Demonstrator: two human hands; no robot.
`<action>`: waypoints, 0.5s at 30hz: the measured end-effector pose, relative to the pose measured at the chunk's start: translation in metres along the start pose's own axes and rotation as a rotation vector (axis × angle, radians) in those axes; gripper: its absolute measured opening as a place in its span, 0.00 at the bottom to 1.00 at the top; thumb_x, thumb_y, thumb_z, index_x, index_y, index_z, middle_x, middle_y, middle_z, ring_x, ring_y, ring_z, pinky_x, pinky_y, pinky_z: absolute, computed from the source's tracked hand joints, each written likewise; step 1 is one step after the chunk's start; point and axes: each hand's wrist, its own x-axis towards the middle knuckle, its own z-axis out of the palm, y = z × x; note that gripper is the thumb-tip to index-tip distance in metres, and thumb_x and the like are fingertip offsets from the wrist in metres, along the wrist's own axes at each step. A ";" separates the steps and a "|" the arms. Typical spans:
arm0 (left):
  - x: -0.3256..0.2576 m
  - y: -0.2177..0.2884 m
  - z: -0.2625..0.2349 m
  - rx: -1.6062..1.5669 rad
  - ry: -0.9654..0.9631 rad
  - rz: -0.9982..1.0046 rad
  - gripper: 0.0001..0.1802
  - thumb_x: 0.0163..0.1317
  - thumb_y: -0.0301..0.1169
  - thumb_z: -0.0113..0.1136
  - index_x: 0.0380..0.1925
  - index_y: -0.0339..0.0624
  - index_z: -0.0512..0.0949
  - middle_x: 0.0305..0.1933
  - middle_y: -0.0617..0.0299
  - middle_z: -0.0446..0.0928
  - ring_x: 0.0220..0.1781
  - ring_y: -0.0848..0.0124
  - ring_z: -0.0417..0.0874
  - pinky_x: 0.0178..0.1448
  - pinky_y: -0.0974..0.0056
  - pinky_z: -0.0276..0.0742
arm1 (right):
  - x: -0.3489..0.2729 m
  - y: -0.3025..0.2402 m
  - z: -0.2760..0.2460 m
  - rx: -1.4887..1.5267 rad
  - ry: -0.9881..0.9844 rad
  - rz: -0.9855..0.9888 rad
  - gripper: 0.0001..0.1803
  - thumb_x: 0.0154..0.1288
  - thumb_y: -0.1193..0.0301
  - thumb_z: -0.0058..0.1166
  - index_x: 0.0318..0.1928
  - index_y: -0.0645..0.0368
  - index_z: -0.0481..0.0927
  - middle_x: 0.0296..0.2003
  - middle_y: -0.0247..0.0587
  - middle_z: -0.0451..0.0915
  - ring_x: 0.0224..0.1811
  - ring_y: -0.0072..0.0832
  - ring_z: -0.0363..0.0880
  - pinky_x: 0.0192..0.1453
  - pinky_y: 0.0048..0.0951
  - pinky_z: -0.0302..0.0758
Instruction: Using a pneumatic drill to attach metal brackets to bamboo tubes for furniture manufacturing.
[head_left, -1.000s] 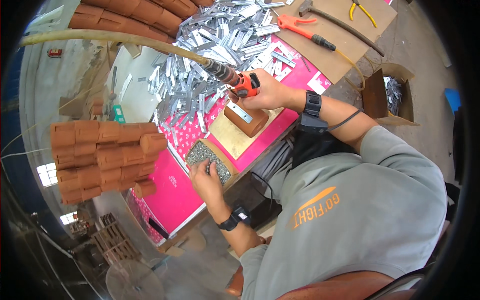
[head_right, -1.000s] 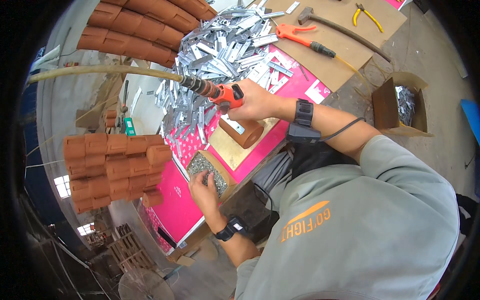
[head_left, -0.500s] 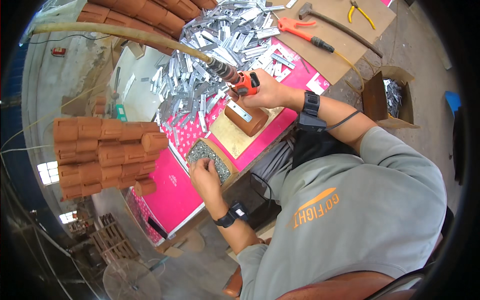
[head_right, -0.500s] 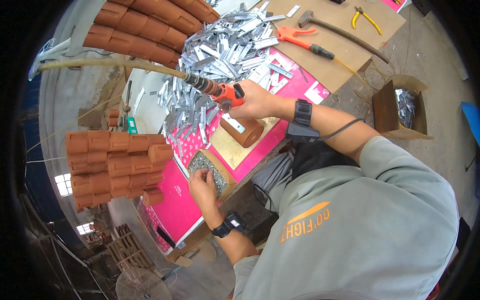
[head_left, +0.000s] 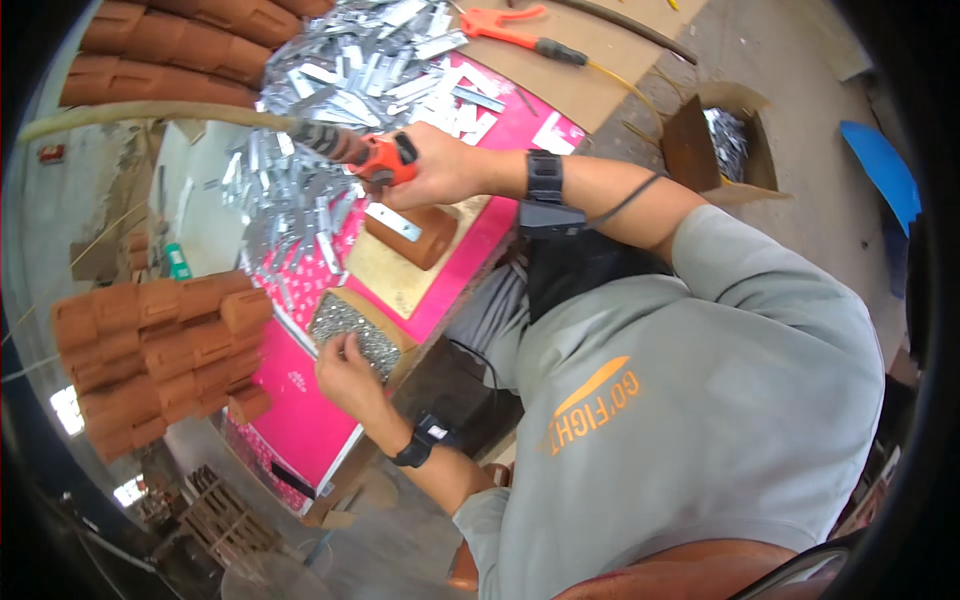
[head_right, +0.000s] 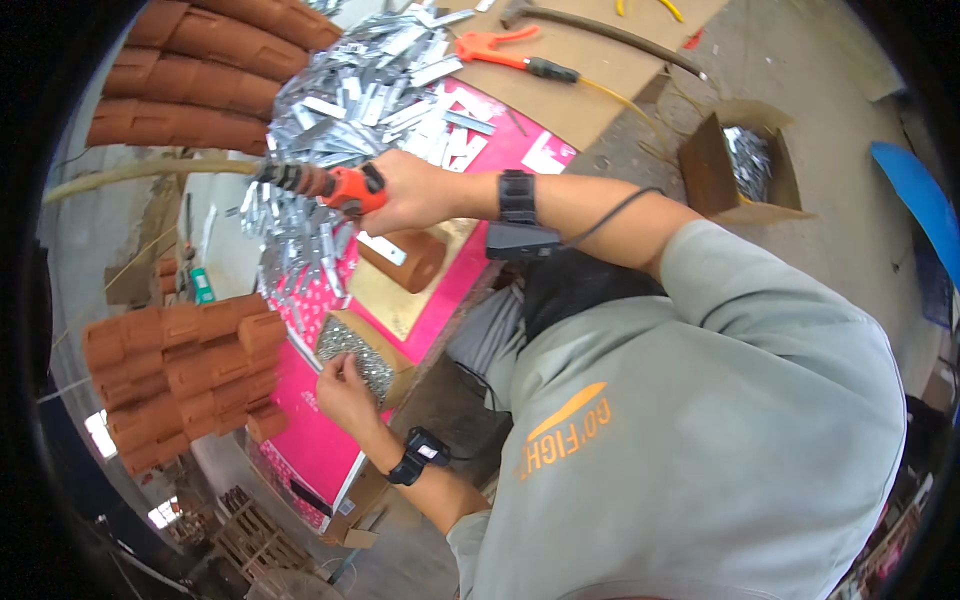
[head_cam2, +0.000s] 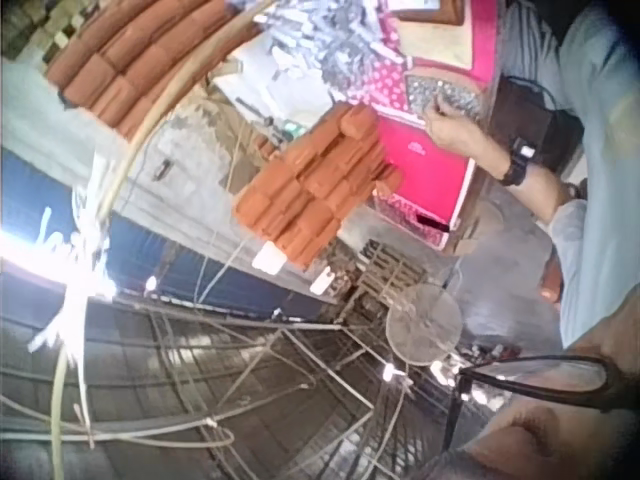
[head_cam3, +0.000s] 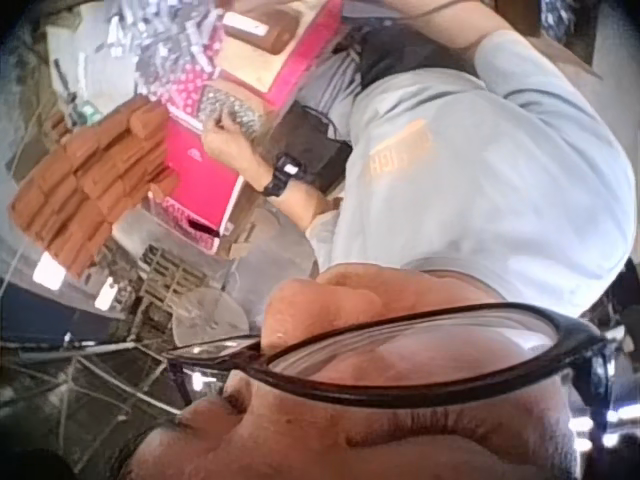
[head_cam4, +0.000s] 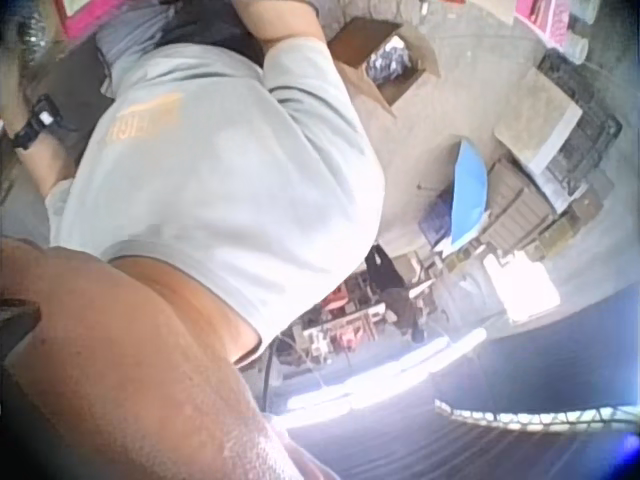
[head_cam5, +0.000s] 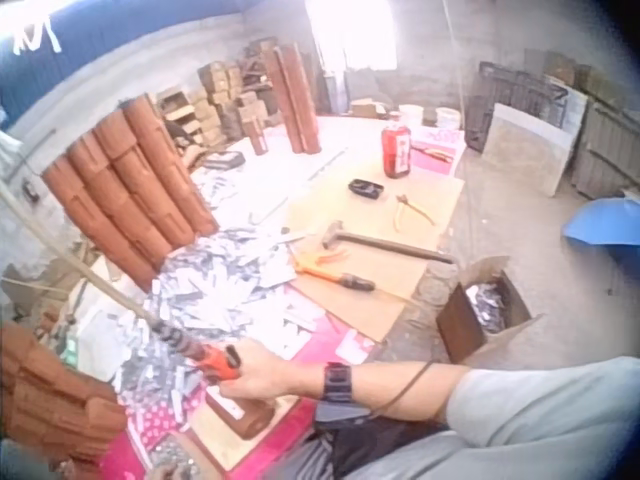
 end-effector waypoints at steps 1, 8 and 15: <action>0.000 0.001 -0.001 0.022 0.009 -0.037 0.09 0.59 0.32 0.67 0.35 0.37 0.86 0.36 0.50 0.84 0.40 0.51 0.83 0.46 0.52 0.77 | 0.000 -0.001 0.001 0.031 0.023 -0.044 0.13 0.52 0.72 0.64 0.40 0.60 0.82 0.29 0.33 0.82 0.31 0.17 0.76 0.40 0.25 0.75; -0.005 0.006 0.008 -0.244 0.175 -0.099 0.10 0.67 0.32 0.65 0.35 0.33 0.83 0.35 0.55 0.86 0.33 0.68 0.84 0.35 0.64 0.78 | -0.001 -0.002 0.002 0.120 0.089 -0.055 0.12 0.50 0.67 0.64 0.33 0.60 0.82 0.22 0.36 0.79 0.24 0.25 0.75 0.34 0.30 0.73; -0.005 0.027 0.005 -1.087 0.101 -0.282 0.06 0.73 0.29 0.58 0.40 0.37 0.74 0.40 0.52 0.85 0.33 0.73 0.84 0.31 0.74 0.77 | 0.000 -0.003 0.003 0.076 0.082 -0.060 0.13 0.48 0.66 0.64 0.33 0.60 0.82 0.24 0.38 0.80 0.26 0.29 0.77 0.35 0.32 0.74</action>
